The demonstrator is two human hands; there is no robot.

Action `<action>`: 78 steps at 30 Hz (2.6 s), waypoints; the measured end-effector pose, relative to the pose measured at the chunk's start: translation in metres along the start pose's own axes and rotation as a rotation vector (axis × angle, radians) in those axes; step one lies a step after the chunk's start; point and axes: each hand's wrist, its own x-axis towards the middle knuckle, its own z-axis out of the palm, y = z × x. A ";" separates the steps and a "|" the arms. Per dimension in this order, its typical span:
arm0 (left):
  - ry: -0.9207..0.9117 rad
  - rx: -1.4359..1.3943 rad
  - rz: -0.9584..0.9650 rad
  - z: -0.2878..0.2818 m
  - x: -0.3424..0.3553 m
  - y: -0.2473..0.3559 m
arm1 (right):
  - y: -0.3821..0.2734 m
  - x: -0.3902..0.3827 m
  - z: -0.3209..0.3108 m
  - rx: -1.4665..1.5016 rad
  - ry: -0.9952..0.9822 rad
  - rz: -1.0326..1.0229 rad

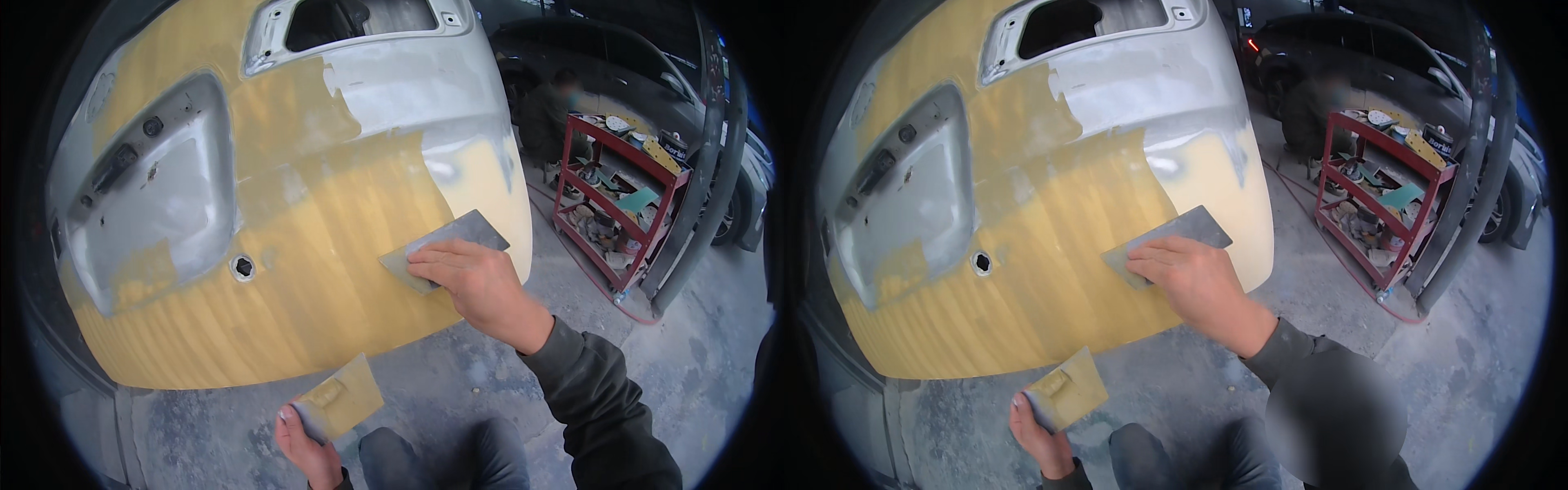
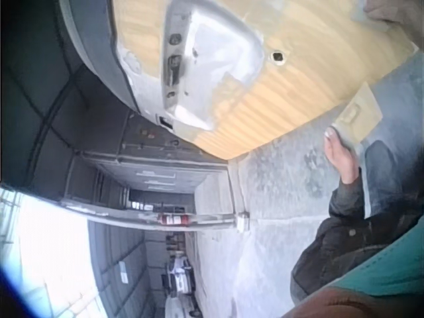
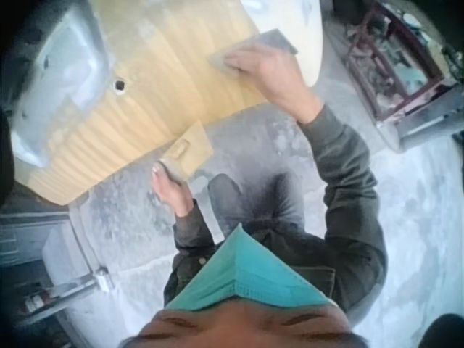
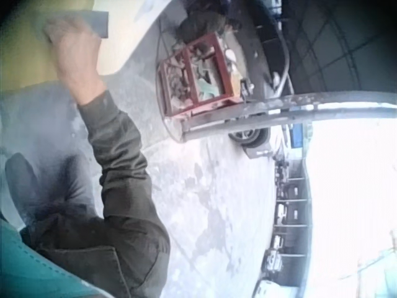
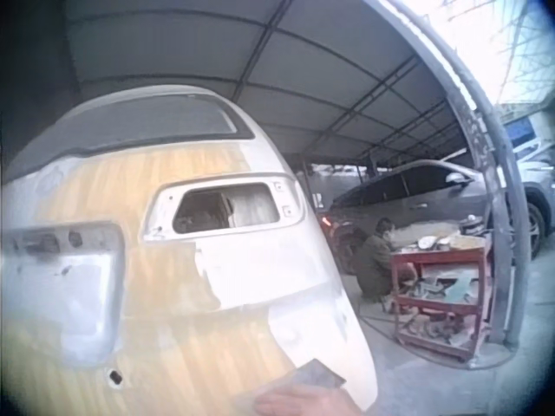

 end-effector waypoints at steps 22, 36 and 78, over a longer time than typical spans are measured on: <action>0.054 0.104 -0.002 -0.004 -0.013 0.004 | -0.036 -0.117 0.046 -0.031 0.040 0.117; 0.022 0.080 0.059 -0.023 -0.017 0.011 | 0.069 0.023 -0.040 -0.214 0.380 -0.151; 0.032 0.056 -0.045 -0.005 -0.017 -0.022 | 0.029 -0.036 -0.014 -0.080 0.052 -0.010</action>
